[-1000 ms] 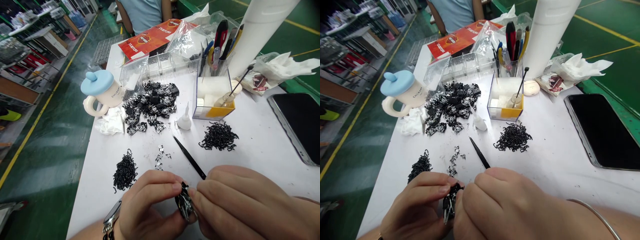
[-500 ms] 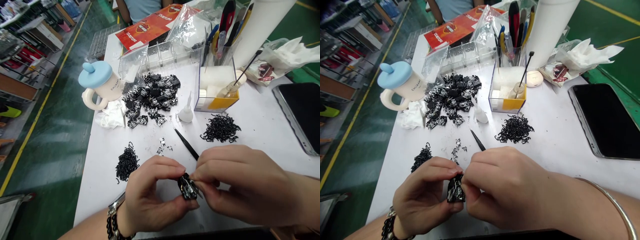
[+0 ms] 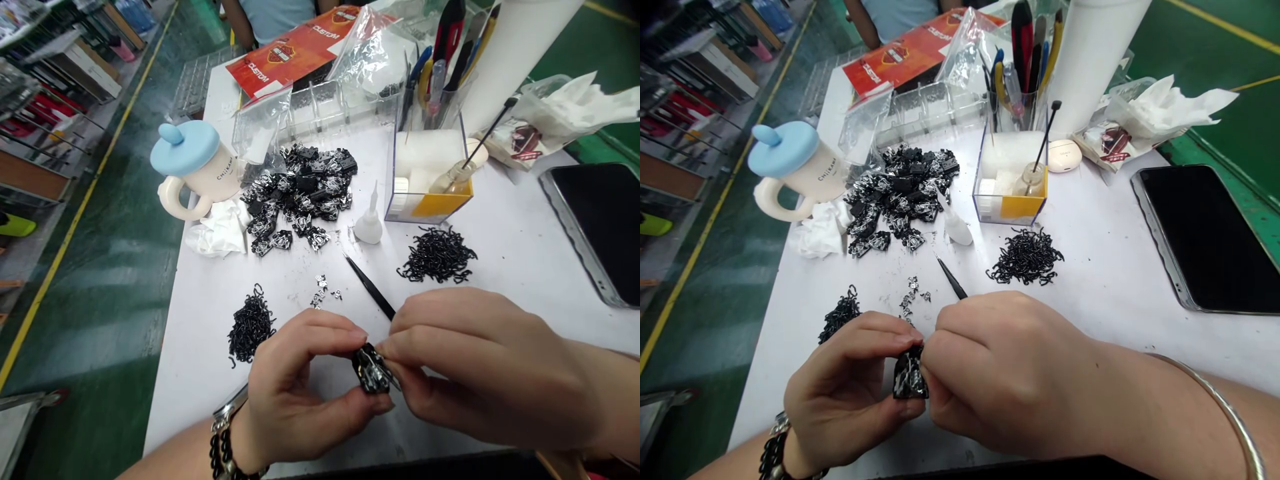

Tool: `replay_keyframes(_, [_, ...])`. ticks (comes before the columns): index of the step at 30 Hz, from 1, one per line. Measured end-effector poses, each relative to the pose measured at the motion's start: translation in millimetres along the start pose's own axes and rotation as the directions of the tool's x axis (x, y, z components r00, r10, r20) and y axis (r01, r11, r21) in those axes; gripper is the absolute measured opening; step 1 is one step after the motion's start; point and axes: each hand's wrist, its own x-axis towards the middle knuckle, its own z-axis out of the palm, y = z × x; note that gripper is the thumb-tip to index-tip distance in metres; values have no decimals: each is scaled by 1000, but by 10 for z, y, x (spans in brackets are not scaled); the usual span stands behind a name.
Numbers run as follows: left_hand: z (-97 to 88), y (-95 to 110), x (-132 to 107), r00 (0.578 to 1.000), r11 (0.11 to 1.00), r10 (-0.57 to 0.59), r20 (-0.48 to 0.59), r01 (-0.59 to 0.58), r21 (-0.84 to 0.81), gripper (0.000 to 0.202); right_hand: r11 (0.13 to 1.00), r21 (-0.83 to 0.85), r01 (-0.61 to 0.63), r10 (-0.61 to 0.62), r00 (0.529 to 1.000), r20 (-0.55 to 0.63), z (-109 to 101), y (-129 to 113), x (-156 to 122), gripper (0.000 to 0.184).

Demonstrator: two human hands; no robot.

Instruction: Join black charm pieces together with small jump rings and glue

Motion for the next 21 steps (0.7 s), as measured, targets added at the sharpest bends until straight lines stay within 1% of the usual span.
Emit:
replay_keyframes(5, [0,-6,-8,1000,1000,6,-5,-6,15,42,1000,-6,-6,6,1000,5,9,-1,-34,15])
replay_keyframes(11, [14,-1,-12,1000,1000,2,-22,-2,25,42,999,-49,17,-17,1000,-5,24,2,-69,11])
replay_keyframes(21, [24,-6,-3,999,1000,-18,-27,18,1,42,1000,-8,6,-6,997,82,-12,-9,-81,12])
